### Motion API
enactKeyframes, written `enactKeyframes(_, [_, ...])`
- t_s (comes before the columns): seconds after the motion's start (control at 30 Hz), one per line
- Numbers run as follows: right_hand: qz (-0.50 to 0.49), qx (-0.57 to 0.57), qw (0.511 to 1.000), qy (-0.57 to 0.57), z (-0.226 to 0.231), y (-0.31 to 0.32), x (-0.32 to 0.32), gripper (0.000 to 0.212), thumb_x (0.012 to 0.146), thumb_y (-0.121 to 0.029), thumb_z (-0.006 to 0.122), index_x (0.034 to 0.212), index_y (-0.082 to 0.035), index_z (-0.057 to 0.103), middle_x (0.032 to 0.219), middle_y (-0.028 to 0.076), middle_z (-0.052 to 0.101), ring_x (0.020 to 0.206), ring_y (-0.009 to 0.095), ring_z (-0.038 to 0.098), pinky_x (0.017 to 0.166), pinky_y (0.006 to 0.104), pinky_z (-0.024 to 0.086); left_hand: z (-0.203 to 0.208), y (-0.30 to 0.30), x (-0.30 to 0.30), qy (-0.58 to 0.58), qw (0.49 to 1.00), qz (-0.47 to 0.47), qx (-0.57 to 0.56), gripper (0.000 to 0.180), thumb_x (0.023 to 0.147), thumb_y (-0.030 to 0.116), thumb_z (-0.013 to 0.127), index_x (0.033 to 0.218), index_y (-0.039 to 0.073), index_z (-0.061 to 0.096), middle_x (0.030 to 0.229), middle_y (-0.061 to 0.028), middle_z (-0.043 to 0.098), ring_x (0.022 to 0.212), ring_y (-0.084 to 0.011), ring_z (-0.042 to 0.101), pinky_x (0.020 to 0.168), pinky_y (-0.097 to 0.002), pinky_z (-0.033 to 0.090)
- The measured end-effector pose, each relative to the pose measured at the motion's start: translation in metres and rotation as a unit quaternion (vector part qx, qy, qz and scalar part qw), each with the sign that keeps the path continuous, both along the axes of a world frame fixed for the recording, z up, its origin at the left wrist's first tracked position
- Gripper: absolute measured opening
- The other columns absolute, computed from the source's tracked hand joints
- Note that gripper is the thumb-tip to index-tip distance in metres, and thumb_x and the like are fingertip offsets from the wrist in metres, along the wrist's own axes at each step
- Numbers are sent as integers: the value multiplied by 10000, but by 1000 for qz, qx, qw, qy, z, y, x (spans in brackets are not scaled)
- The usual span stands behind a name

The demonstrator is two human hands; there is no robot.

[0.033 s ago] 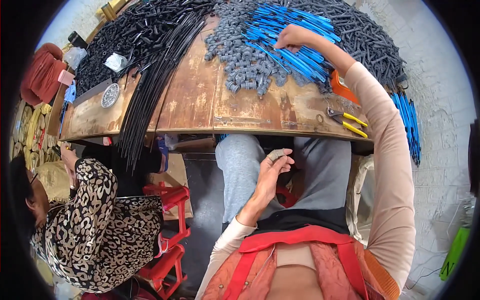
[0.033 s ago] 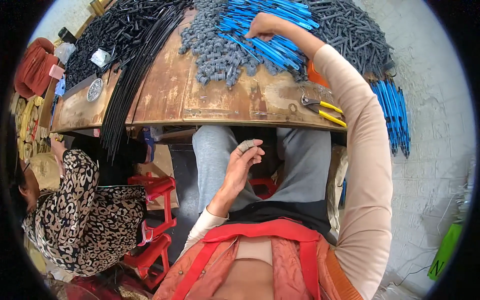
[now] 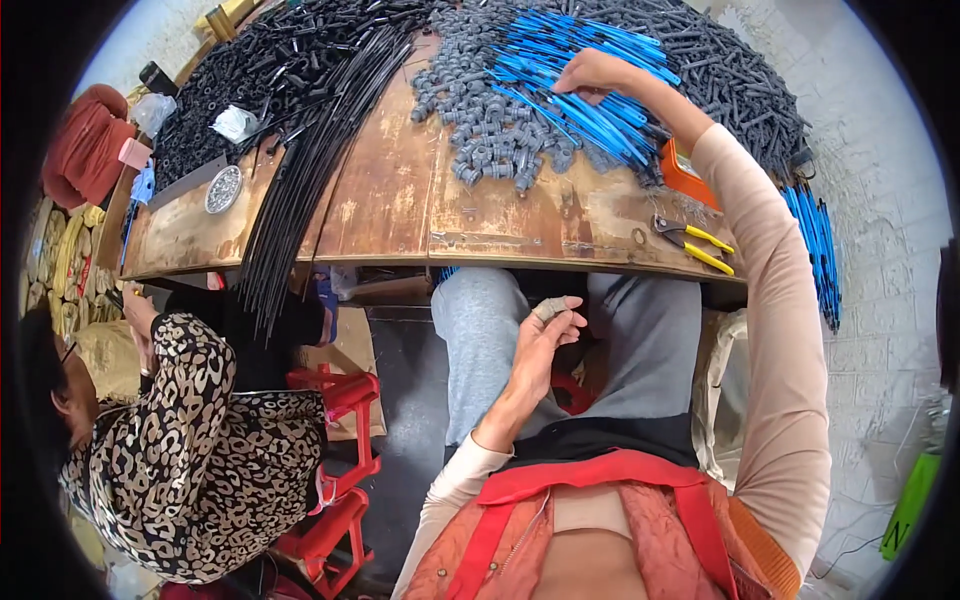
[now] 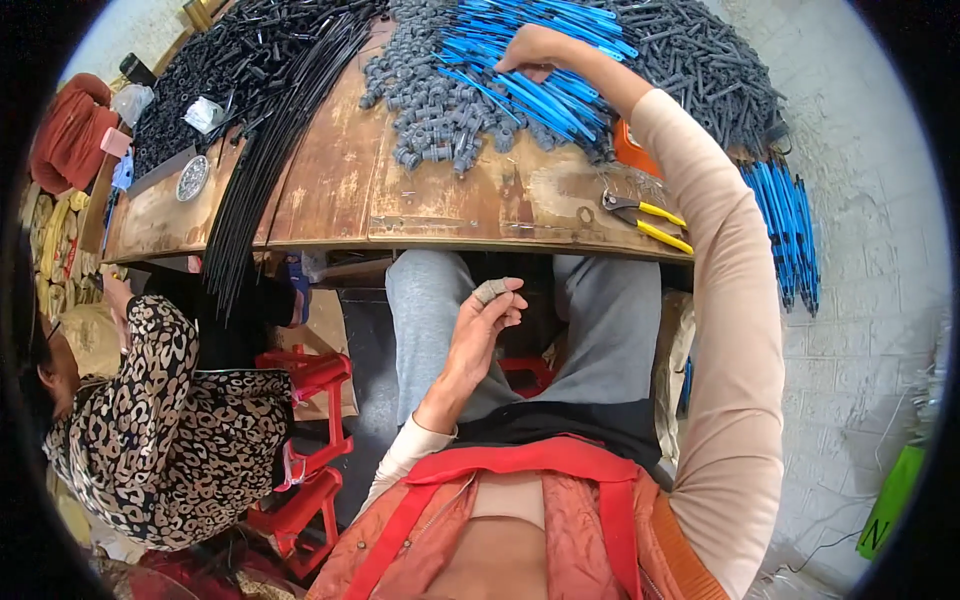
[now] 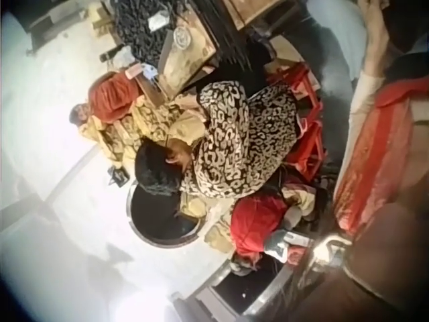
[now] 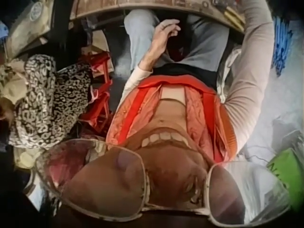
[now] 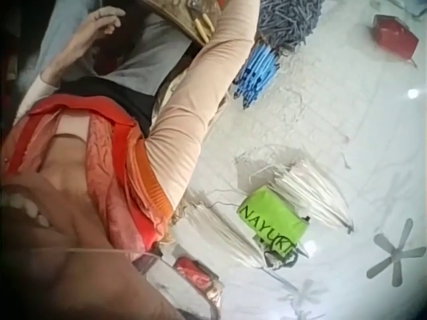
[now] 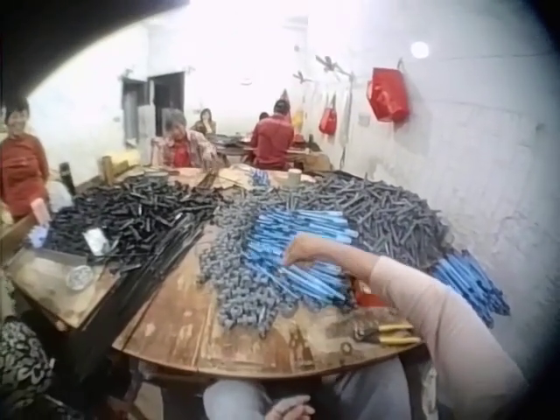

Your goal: Bundling blue components and trimming them with pliers at a manufacturing workbench.

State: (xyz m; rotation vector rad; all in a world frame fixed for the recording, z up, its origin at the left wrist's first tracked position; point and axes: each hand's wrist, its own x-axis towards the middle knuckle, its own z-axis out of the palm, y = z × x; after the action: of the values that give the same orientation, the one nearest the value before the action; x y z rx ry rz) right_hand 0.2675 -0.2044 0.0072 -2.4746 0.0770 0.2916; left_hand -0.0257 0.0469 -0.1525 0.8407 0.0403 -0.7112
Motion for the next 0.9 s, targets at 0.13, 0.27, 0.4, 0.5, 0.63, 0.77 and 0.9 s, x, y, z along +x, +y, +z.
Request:
enactKeyframes(0.13, [49, -151, 965, -210, 0, -30, -16, 249, 846, -240, 684, 866, 7, 704, 694, 82, 659, 598, 147, 640, 572, 307, 506, 13, 7, -4, -23, 999, 26, 17, 232, 959, 114, 551, 1164, 25, 615, 898, -26, 660, 771, -74, 578, 746, -223, 477])
enactKeyframes(0.27, [5, -208, 912, -354, 20, -69, -42, 308, 875, -266, 623, 956, 21, 701, 807, 112, 707, 759, 179, 694, 709, 329, 516, 29, 9, -7, -69, 997, 28, 17, 229, 948, 98, 556, 1153, 21, 620, 894, -32, 662, 766, -83, 576, 738, -229, 471])
enactKeyframes(0.4, [60, -82, 942, -321, 43, -25, -107, 293, 900, -258, 606, 994, 8, 690, 808, 96, 687, 721, 151, 656, 681, 290, 498, 46, 42, 19, -168, 983, 60, 49, 266, 935, 123, 584, 1176, 14, 604, 937, -43, 666, 810, -107, 589, 767, -255, 470])
enactKeyframes(0.5, [58, 18, 976, -209, 55, 21, -200, 283, 908, -256, 620, 1011, 1, 682, 804, 57, 679, 702, 111, 618, 658, 292, 488, 91, 22, 42, -272, 936, 142, 173, 286, 898, 126, 644, 1160, 15, 615, 921, -37, 664, 861, -79, 580, 762, -246, 462])
enactKeyframes(0.63, [109, 157, 975, -114, 23, 67, -284, 207, 920, -185, 636, 1021, -5, 654, 813, 41, 678, 700, 71, 596, 608, 239, 474, 118, -5, 56, -254, 953, 150, 69, 250, 877, 111, 682, 1095, 7, 618, 899, -39, 658, 813, -77, 598, 707, -241, 478])
enactKeyframes(0.77, [72, 182, 979, -62, 15, 66, -278, 160, 915, -139, 636, 1000, -3, 640, 788, 44, 676, 669, 74, 597, 578, 244, 478, 110, -19, 65, -196, 972, 130, -9, 182, 906, 111, 656, 1054, 16, 611, 850, -33, 650, 700, -82, 590, 625, -231, 476])
enactKeyframes(0.9, [73, 200, 977, -19, 15, 64, -250, 180, 904, -163, 646, 960, 8, 659, 748, 53, 667, 634, 76, 594, 562, 246, 490, 93, -24, 82, -106, 977, 133, -128, 131, 936, 107, 608, 1054, 59, 579, 836, -27, 623, 706, -110, 591, 636, -248, 486])
